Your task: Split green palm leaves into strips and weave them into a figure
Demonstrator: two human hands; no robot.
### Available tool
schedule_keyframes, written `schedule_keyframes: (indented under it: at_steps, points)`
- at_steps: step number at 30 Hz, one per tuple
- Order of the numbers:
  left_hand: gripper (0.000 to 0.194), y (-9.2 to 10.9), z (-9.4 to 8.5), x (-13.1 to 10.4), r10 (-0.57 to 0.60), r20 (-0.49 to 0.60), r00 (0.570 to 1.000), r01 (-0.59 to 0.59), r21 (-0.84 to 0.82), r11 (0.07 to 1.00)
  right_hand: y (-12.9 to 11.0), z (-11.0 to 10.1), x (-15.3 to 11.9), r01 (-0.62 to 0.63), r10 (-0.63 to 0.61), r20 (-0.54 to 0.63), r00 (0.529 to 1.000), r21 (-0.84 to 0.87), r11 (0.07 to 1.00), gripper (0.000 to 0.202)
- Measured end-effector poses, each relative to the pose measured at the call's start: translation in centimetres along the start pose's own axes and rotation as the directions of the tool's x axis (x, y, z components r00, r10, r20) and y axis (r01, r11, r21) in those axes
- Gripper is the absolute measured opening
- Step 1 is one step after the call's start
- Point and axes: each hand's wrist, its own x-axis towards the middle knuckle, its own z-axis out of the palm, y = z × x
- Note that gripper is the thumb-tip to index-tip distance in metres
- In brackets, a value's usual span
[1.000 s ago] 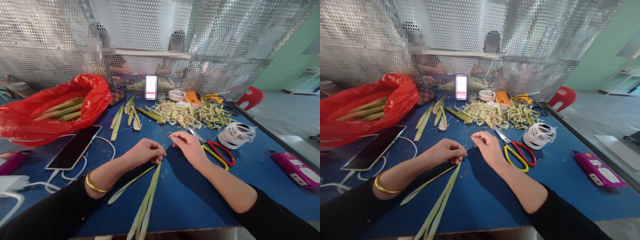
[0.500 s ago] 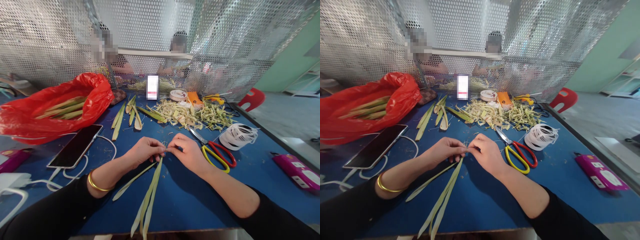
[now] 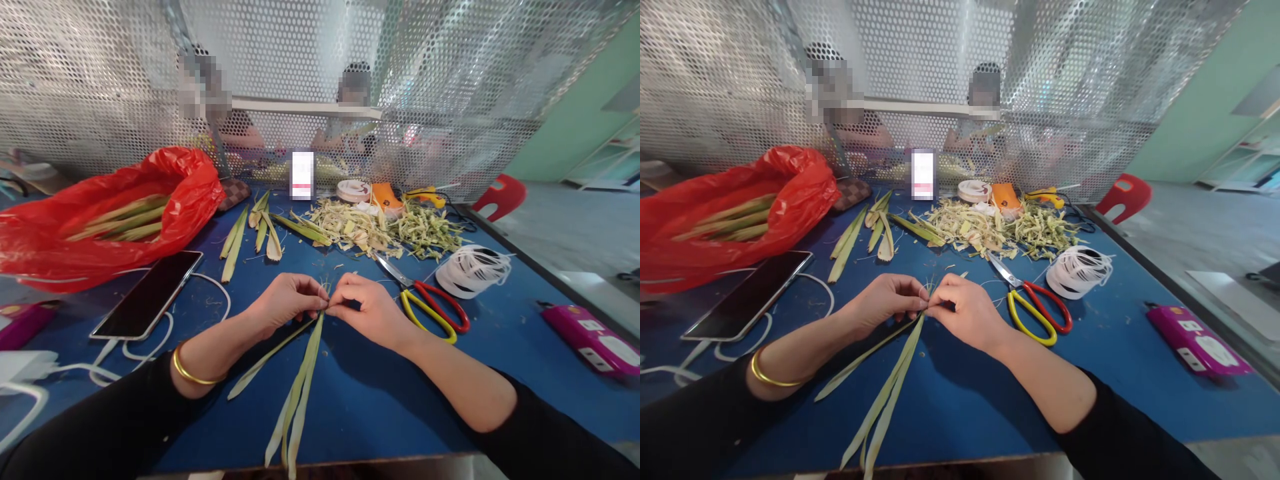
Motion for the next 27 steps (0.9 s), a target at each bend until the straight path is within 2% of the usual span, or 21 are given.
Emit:
schedule_keyframes:
  at_steps: [3, 6, 8, 11, 13, 15, 19, 22, 27]
  points:
    - [0.011, -0.1, 0.0, 0.0, 0.013, 0.003, 1.0, -0.013, 0.005, 1.0, -0.1, 0.0, 0.0, 0.004, -0.005, 0.023, 1.0, 0.042, 0.999, 0.014]
    - [0.011, -0.2, -0.1, 0.0, 0.026, 0.013, 1.0, -0.026, 0.001, 1.0, -0.1, 0.0, 0.1, -0.055, 0.064, -0.081, 0.995, 0.106, 0.993, 0.003]
    - [0.012, -0.2, -0.1, 0.0, 0.044, 0.038, 0.998, -0.044, 0.012, 0.999, 0.0, 0.1, 0.1, -0.111, 0.137, -0.138, 0.981, 0.182, 0.977, 0.028]
    - [0.009, -0.3, 0.0, 0.0, 0.08, 0.066, 0.995, -0.083, 0.039, 0.996, 0.3, 0.4, 0.1, -0.148, 0.161, -0.024, 0.987, 0.283, 0.948, 0.05]
    - [0.005, -0.4, 0.0, 0.1, 0.129, 0.061, 0.99, -0.133, 0.056, 0.99, 0.5, 0.6, 0.1, -0.151, 0.143, 0.051, 0.988, 0.263, 0.953, 0.05]
    - [0.004, -0.6, 0.0, 0.3, 0.211, 0.045, 0.977, -0.215, 0.111, 0.97, 0.7, 0.9, 0.1, -0.147, 0.137, 0.067, 0.988, 0.195, 0.97, 0.047]
    - [0.012, -0.8, 0.0, 0.2, 0.358, -0.008, 0.934, -0.334, 0.344, 0.878, 0.8, 1.0, 0.2, -0.15, 0.143, 0.058, 0.988, 0.133, 0.98, 0.04]
    - [0.016, -0.8, 0.2, -0.1, 0.432, -0.05, 0.9, -0.352, 0.5, 0.791, 0.7, 0.9, 0.2, -0.153, 0.146, 0.061, 0.987, 0.123, 0.981, 0.038]
    - [0.019, -1.3, 0.7, -0.3, 0.574, -0.058, 0.817, -0.376, 0.701, 0.606, 0.7, 0.9, 0.2, -0.136, 0.125, 0.087, 0.988, 0.131, 0.982, 0.037]
